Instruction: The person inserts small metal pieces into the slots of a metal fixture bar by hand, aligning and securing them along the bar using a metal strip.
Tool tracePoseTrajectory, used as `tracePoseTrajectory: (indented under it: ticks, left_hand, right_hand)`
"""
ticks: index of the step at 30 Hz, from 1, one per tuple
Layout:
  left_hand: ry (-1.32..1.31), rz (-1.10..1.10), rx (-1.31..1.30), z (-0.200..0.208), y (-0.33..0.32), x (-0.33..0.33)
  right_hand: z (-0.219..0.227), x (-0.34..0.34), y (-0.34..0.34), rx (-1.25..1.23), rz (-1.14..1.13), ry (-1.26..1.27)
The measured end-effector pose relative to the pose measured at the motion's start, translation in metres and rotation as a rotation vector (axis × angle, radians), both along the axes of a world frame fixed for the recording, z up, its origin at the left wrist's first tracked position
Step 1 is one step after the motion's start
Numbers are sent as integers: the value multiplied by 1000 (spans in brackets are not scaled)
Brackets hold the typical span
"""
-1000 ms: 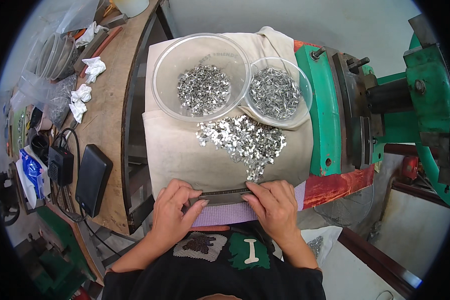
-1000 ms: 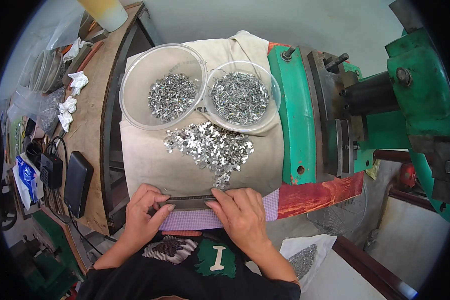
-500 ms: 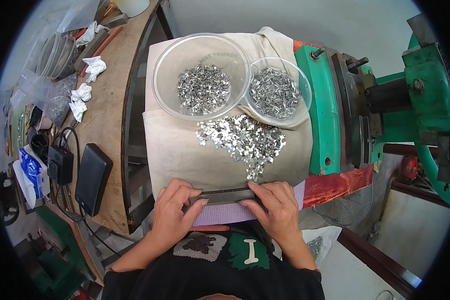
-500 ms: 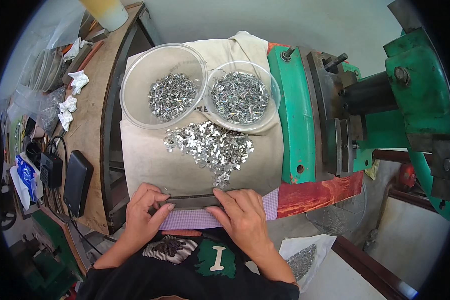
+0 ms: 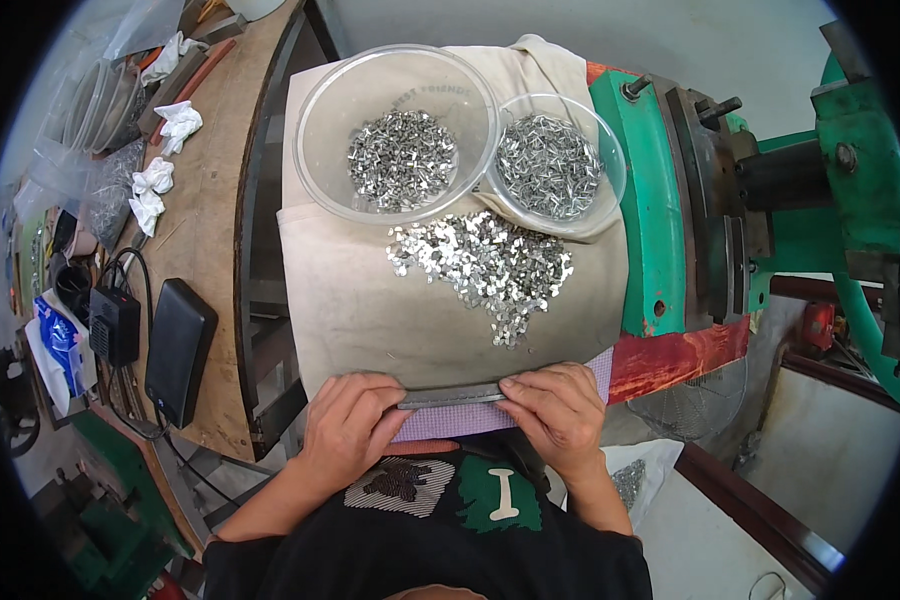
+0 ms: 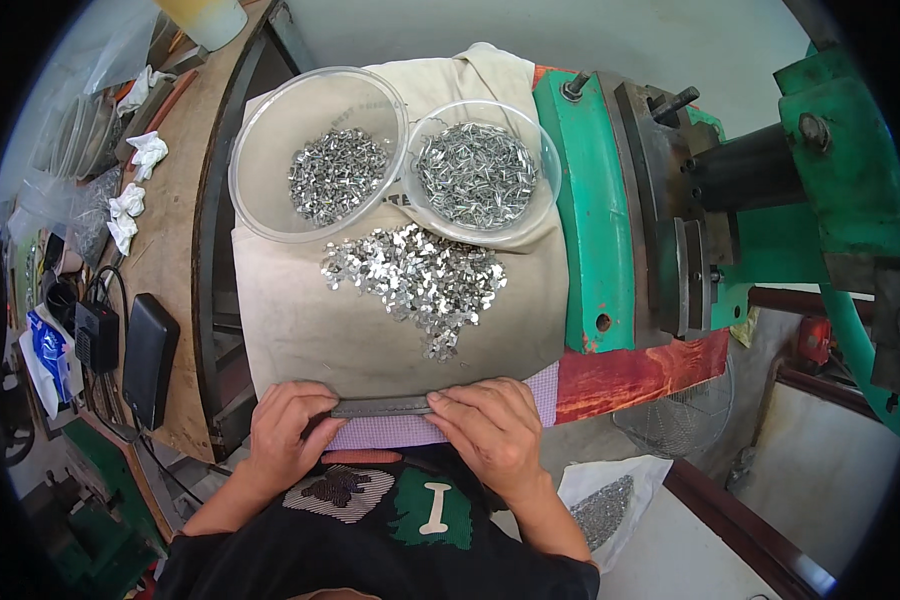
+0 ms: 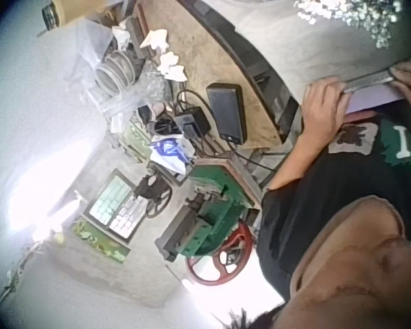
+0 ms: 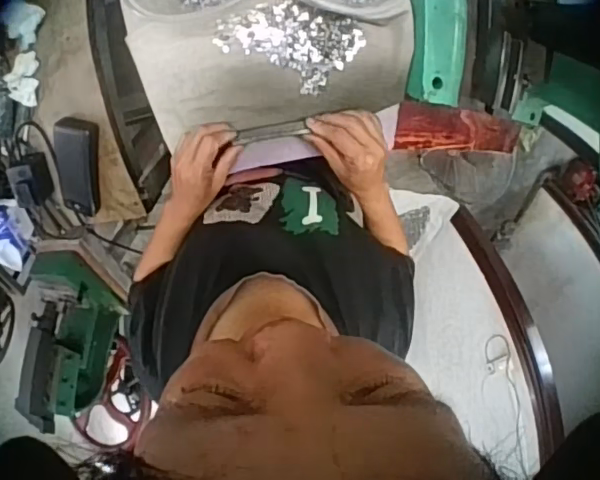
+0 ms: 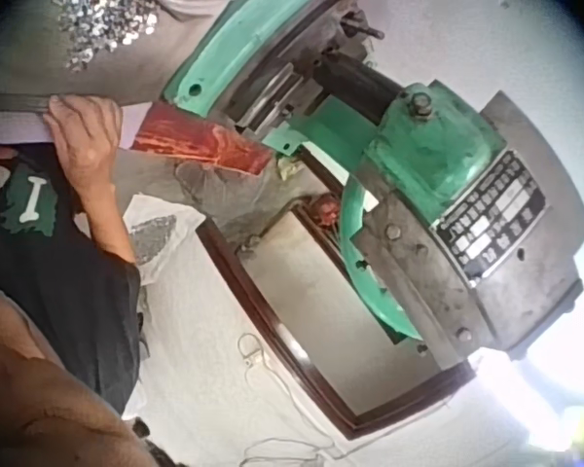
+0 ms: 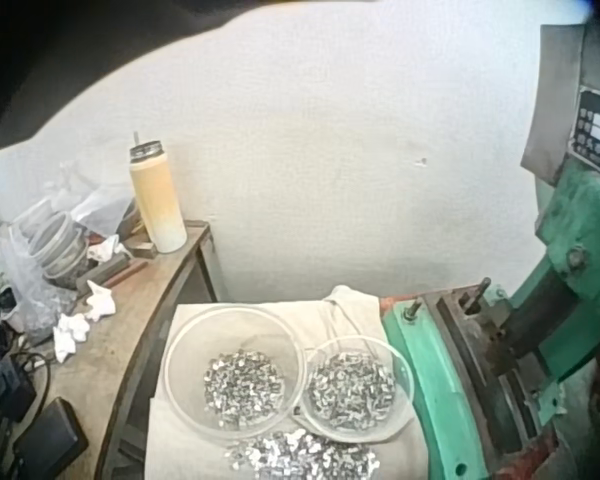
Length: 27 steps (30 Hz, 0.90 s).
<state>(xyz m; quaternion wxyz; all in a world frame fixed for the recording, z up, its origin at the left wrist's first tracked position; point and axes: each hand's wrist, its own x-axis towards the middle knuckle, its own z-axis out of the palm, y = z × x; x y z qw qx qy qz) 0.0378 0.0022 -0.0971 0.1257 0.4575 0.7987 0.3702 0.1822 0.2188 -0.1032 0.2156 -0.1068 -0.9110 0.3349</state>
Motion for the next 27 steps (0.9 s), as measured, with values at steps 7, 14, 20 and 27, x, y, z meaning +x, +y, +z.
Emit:
tracePoseTrajectory:
  ticks: [7, 14, 20, 27]
  left_hand:
    - [67, -108, -69, 10, 4, -5]
    - [-101, -16, -70, 11, 3, -6]
    - [-363, 133, -97, 16, 10, -8]
    - [-196, -1, -93, 15, 7, -14]
  right_hand:
    - [-2, 1, 2, 36, 46, -31]
    - [5, -3, 2, 29, 35, -60]
    - [11, -11, 5, 9, 18, -122]
    - [13, -9, 10, -17, 96, -155]
